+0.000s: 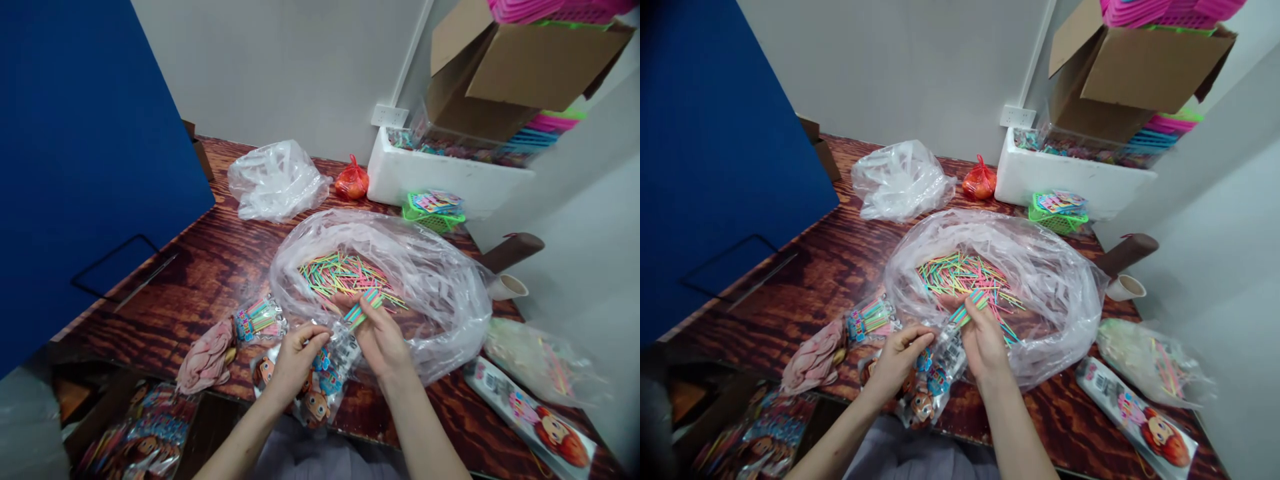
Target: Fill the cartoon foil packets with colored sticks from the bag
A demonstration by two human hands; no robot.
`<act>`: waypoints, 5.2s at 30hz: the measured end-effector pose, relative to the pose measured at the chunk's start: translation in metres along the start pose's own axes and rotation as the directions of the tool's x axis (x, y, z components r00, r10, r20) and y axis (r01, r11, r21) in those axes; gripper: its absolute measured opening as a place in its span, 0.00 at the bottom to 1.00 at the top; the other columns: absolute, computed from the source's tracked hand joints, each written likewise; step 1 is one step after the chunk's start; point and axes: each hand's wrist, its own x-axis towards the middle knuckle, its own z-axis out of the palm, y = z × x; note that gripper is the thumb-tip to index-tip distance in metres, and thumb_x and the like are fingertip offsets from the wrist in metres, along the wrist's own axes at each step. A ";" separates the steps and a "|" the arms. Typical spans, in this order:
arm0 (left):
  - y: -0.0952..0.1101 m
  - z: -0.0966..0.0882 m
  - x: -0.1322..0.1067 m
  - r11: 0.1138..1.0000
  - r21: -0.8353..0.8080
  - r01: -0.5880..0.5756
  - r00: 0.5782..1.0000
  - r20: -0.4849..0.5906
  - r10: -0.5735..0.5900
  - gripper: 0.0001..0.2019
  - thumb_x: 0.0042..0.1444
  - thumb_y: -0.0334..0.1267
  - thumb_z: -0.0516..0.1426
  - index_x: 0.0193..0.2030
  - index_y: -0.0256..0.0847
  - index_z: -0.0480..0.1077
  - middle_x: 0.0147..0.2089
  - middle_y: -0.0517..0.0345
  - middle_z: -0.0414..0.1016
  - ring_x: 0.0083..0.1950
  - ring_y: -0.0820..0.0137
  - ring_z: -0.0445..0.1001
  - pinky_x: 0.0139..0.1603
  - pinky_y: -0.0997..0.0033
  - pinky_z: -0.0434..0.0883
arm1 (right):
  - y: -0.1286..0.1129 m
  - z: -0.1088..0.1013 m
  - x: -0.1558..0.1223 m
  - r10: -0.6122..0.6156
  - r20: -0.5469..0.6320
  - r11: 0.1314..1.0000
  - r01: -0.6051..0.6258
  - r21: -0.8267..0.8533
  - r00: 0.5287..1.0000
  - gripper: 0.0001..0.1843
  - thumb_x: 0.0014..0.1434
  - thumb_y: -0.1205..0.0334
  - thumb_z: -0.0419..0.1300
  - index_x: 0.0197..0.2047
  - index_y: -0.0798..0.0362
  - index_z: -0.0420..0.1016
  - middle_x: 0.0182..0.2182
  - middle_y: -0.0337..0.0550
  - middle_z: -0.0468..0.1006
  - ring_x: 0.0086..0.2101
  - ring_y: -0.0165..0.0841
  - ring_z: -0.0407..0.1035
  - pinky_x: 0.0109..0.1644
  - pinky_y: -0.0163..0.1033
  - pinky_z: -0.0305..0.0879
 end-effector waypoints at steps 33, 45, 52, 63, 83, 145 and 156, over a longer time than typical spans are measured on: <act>-0.035 -0.101 0.041 0.631 0.774 -0.053 0.943 -0.169 0.286 0.17 0.65 0.46 0.49 0.48 0.38 0.72 0.43 0.48 0.76 0.47 0.57 0.73 0.50 0.58 0.69 | 0.016 -0.069 0.063 -0.165 0.094 -0.593 -0.023 -0.805 0.982 0.16 0.59 0.75 0.48 0.43 0.64 0.75 0.44 0.64 0.74 0.47 0.50 0.65 0.49 0.50 0.55; -0.004 -0.075 0.028 0.584 0.788 -0.195 0.820 -0.196 0.538 0.16 0.65 0.39 0.50 0.56 0.39 0.68 0.55 0.45 0.69 0.56 0.57 0.67 0.58 0.55 0.65 | -0.039 -0.105 0.078 -0.010 -0.032 0.399 -0.025 -0.916 0.999 0.10 0.63 0.56 0.49 0.33 0.51 0.65 0.28 0.40 0.77 0.26 0.31 0.70 0.29 0.34 0.63; 0.015 0.000 0.032 0.929 0.274 -0.250 0.950 -0.114 0.289 0.15 0.65 0.40 0.51 0.56 0.44 0.68 0.56 0.51 0.70 0.56 0.64 0.70 0.56 0.62 0.69 | -0.041 -0.081 0.050 0.310 0.107 0.873 -0.238 -0.426 0.945 0.21 0.48 0.49 0.69 0.33 0.51 0.63 0.19 0.30 0.69 0.17 0.22 0.61 0.21 0.28 0.56; 0.012 0.060 0.050 0.928 0.232 -0.292 0.947 0.209 0.245 0.20 0.67 0.41 0.46 0.63 0.42 0.65 0.60 0.49 0.72 0.59 0.63 0.70 0.62 0.58 0.66 | -0.005 -0.083 0.009 0.523 0.261 0.774 -0.323 -0.545 0.811 0.19 0.51 0.47 0.67 0.35 0.52 0.67 0.23 0.33 0.70 0.21 0.24 0.62 0.23 0.31 0.54; -0.033 -0.022 -0.034 0.551 0.803 -0.226 0.949 0.056 0.309 0.11 0.64 0.38 0.51 0.50 0.41 0.70 0.51 0.47 0.72 0.52 0.56 0.69 0.52 0.54 0.66 | 0.029 -0.108 -0.027 -0.206 -0.078 0.826 0.131 -0.549 0.975 0.23 0.62 0.53 0.57 0.59 0.45 0.61 0.35 0.39 0.74 0.38 0.36 0.69 0.48 0.41 0.64; -0.028 -0.067 -0.013 0.810 0.576 -0.106 0.991 -0.004 0.132 0.09 0.59 0.43 0.52 0.39 0.42 0.71 0.38 0.57 0.77 0.41 0.64 0.75 0.44 0.66 0.71 | 0.043 -0.114 -0.030 -0.239 -0.035 0.705 0.149 -0.693 0.970 0.12 0.62 0.53 0.56 0.39 0.50 0.77 0.34 0.42 0.77 0.38 0.37 0.70 0.45 0.39 0.63; -0.028 -0.077 -0.015 0.970 0.226 0.091 0.983 -0.177 -0.051 0.13 0.53 0.48 0.60 0.34 0.39 0.72 0.33 0.58 0.74 0.37 0.67 0.72 0.39 0.73 0.68 | 0.047 -0.119 -0.028 -0.251 -0.025 0.695 0.163 -0.700 0.968 0.13 0.63 0.53 0.56 0.40 0.52 0.78 0.35 0.42 0.77 0.39 0.36 0.71 0.44 0.38 0.63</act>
